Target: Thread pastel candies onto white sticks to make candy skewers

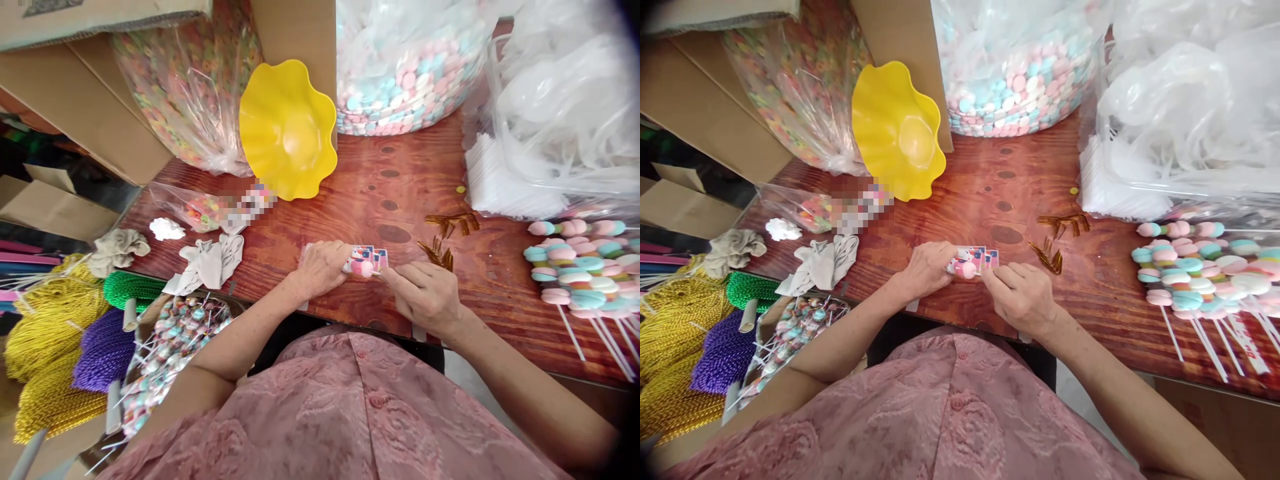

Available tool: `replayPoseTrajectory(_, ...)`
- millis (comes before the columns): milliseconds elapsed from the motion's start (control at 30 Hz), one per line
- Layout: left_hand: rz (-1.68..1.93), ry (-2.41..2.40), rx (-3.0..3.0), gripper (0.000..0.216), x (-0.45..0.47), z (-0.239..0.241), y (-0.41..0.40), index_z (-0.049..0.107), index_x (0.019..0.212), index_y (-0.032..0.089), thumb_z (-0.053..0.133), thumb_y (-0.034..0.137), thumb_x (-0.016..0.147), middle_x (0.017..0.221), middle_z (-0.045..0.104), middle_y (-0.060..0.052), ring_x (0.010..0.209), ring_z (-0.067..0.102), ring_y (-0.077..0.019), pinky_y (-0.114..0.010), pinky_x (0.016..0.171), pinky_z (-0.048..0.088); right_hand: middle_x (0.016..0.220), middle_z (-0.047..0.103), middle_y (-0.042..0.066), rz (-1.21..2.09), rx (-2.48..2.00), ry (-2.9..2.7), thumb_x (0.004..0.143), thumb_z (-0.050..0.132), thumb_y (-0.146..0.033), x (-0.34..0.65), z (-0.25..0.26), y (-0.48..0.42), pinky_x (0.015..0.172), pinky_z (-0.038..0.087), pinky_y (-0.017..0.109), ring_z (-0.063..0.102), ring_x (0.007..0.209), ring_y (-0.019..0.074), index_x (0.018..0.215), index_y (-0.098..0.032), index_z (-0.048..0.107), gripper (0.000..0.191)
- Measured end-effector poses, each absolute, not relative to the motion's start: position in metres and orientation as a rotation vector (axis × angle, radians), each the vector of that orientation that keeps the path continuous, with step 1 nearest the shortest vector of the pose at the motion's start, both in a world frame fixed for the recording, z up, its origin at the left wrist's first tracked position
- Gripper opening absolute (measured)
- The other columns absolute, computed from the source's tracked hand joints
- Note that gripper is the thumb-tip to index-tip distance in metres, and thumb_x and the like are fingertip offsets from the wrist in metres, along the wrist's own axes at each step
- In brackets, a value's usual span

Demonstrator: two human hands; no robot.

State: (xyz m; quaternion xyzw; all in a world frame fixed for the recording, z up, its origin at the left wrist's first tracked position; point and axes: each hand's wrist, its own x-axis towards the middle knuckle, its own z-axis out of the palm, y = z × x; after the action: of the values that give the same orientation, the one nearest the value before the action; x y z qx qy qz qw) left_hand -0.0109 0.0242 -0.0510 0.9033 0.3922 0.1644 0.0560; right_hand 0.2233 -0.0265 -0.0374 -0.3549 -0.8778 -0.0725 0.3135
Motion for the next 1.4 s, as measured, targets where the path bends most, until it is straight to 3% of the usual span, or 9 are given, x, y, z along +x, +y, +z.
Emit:
replayPoseTrajectory(233, 0.509, 1.212, 2.520, 0.008, 0.015, -0.046, 0.003, 0.059, 0.078, 0.016, 0.055, 0.021, 0.083, 0.071, 0.061, -0.004, 0.066, 0.055, -0.0182, -0.029, 0.062, 0.040, 0.068, 0.061, 0.003, -0.235, -0.864, -2.361, 0.086, 0.044, -0.007, 0.196, -0.025, -0.027, 0.059, 0.038, 0.029, 0.053, 0.064, 0.0145, 0.077, -0.019, 0.061, 0.024)
replayPoseTrajectory(467, 0.409, 0.790, 1.534, 0.038, 0.010, -0.001, -0.002, 0.067, 0.089, 0.017, 0.064, 0.054, 0.082, 0.067, 0.056, 0.002, 0.053, 0.047, -0.0083, -0.021, 0.048, 0.035, 0.089, 0.061, 0.006, 0.238, -0.949, -2.244, 0.088, 0.042, -0.009, 0.224, -0.001, -0.023, 0.067, 0.047, 0.031, 0.058, 0.079, 0.0177, 0.104, -0.021, 0.056, 0.024)
replayPoseTrajectory(633, 0.487, 0.872, 1.131, 0.034, 0.014, 0.000, -0.008, 0.068, 0.083, 0.014, 0.076, 0.045, 0.072, 0.056, 0.054, 0.004, 0.039, 0.040, -0.0042, -0.017, 0.036, 0.025, 0.110, 0.056, 0.010, 0.352, -0.883, -2.204, 0.092, 0.041, -0.014, 0.221, 0.010, -0.024, 0.084, 0.053, 0.040, 0.058, 0.104, 0.0224, 0.117, -0.025, 0.051, 0.029)
replayPoseTrajectory(800, 0.823, 0.839, 1.012, 0.038, 0.041, -0.017, -0.021, 0.059, 0.062, 0.014, 0.082, 0.044, 0.064, 0.055, 0.054, 0.004, 0.043, 0.042, -0.0024, -0.016, 0.041, 0.029, 0.113, 0.056, 0.010, 0.378, -0.917, -2.113, 0.091, 0.043, -0.016, 0.200, 0.002, -0.016, 0.086, 0.054, 0.040, 0.057, 0.106, 0.0230, 0.118, -0.024, 0.052, 0.029)
replayPoseTrajectory(933, 1.049, 0.887, 0.943, 0.036, 0.049, -0.021, -0.022, 0.062, 0.068, 0.015, 0.082, 0.045, 0.066, 0.057, 0.056, 0.005, 0.046, 0.045, -0.0031, -0.016, 0.043, 0.033, 0.123, 0.053, 0.011, 0.388, -0.996, -1.621, 0.092, 0.054, -0.029, 0.194, -0.004, -0.017, 0.078, 0.053, 0.036, 0.057, 0.101, 0.0210, 0.126, -0.025, 0.049, 0.034)
replayPoseTrajectory(1033, 1.178, 0.945, 0.869, 0.034, 0.046, -0.020, -0.018, 0.065, 0.073, 0.016, 0.084, 0.043, 0.066, 0.058, 0.058, 0.004, 0.046, 0.046, -0.0039, -0.016, 0.043, 0.034, 0.110, 0.061, 0.008, 0.509, -1.084, -1.354, 0.087, 0.066, -0.033, 0.190, -0.013, -0.029, 0.066, 0.052, 0.031, 0.058, 0.082, 0.0172, 0.118, -0.025, 0.055, 0.034)
replayPoseTrajectory(1167, 1.198, 0.901, 0.864, 0.033, 0.047, -0.019, -0.018, 0.067, 0.071, 0.016, 0.087, 0.041, 0.062, 0.066, 0.060, 0.003, 0.051, 0.047, -0.0040, -0.017, 0.046, 0.038, 0.074, 0.064, 0.001, 0.863, -1.076, -1.399, 0.087, 0.065, -0.030, 0.180, -0.027, -0.045, 0.065, 0.050, 0.031, 0.058, 0.068, 0.0150, 0.079, -0.022, 0.063, 0.012)
replayPoseTrajectory(1267, 1.097, 0.801, 0.820, 0.036, 0.049, -0.020, -0.024, 0.070, 0.087, 0.019, 0.083, 0.046, 0.067, 0.067, 0.057, 0.004, 0.056, 0.048, -0.0065, -0.020, 0.051, 0.042, 0.073, 0.064, 0.000, 0.936, -1.058, -1.305, 0.089, 0.062, -0.028, 0.180, -0.031, -0.045, 0.068, 0.051, 0.032, 0.059, 0.069, 0.0154, 0.074, -0.021, 0.063, 0.016)
replayPoseTrajectory(1400, 1.005, 0.757, 0.866, 0.038, 0.045, -0.029, -0.032, 0.066, 0.073, 0.016, 0.075, 0.054, 0.076, 0.074, 0.059, 0.000, 0.071, 0.053, -0.0103, -0.026, 0.072, 0.048, 0.078, 0.063, 0.001, 0.789, -1.055, -1.337, 0.086, 0.065, -0.027, 0.186, -0.034, -0.040, 0.068, 0.050, 0.032, 0.059, 0.073, 0.0157, 0.080, -0.023, 0.066, 0.007)
